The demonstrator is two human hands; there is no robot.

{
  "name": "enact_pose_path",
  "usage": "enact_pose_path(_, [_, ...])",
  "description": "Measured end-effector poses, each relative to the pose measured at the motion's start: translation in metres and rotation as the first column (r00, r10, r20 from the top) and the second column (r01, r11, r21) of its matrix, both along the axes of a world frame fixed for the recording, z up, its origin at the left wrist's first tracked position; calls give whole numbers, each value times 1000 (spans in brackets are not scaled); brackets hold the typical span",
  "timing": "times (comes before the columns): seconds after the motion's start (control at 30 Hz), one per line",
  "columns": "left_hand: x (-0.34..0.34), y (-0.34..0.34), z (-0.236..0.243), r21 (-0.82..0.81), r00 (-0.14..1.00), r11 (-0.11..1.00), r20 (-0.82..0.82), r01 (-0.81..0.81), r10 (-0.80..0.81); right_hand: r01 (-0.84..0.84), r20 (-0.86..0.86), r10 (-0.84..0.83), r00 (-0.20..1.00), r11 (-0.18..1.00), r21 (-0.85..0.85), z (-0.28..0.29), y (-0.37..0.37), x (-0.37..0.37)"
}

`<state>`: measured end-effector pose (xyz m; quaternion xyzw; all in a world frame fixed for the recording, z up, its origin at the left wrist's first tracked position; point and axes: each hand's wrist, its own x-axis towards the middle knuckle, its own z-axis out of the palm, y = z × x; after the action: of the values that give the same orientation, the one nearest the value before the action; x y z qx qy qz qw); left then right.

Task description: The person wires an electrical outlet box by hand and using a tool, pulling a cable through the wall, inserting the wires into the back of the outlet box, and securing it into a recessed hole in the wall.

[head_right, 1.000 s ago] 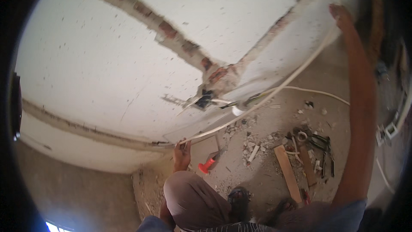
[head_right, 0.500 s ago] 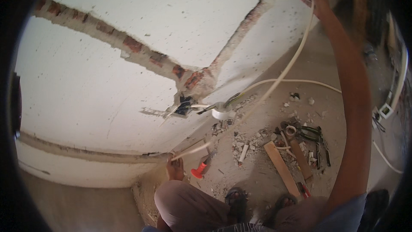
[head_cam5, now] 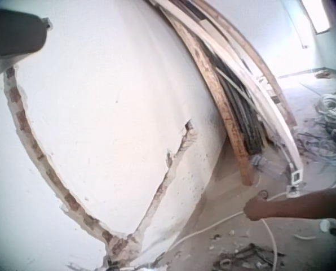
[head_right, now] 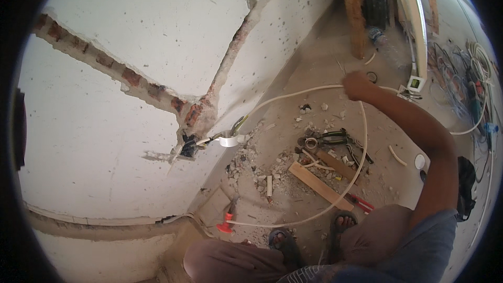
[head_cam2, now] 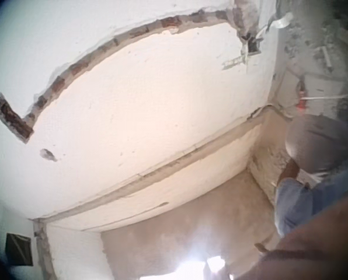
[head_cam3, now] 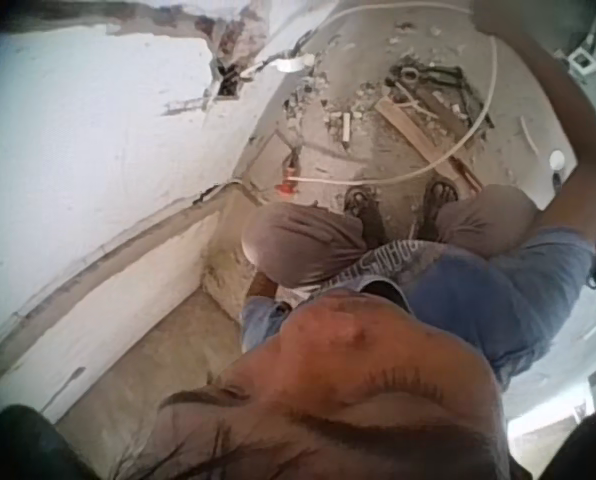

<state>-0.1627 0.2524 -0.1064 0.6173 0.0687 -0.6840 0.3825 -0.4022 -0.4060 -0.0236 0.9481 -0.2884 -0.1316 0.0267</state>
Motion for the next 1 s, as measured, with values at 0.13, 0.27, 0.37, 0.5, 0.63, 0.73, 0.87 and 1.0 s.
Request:
enact_pose_path(0.13, [33,-91,57,-228,968,962,233,151,-97,-474,499,399,769,880,28,15,48,84])
enact_pose_path(0.27, [50,-220,90,-411,917,911,348,-36,194,-754,784,406,469,646,117,10,119,187])
enact_pose_path(0.37, [46,-276,100,-525,909,825,207,-208,361,-791,731,502,462,606,84,7,140,227])
enact_pose_path(0.5, [46,-312,91,-669,920,725,159,-165,357,-682,497,546,674,718,136,12,153,243])
enact_pose_path(0.63, [57,-315,77,-797,920,564,30,-214,391,-649,542,506,671,755,99,26,147,240])
enact_pose_path(0.73, [60,-305,70,-832,934,504,-46,-232,354,-671,583,473,661,720,176,34,141,235])
enact_pose_path(0.87, [61,-297,66,-846,945,492,-42,-206,323,-712,605,489,628,674,195,33,143,228])
enact_pose_path(1.0, [63,-298,64,-851,947,483,-51,-207,317,-696,636,442,632,685,215,29,145,227])
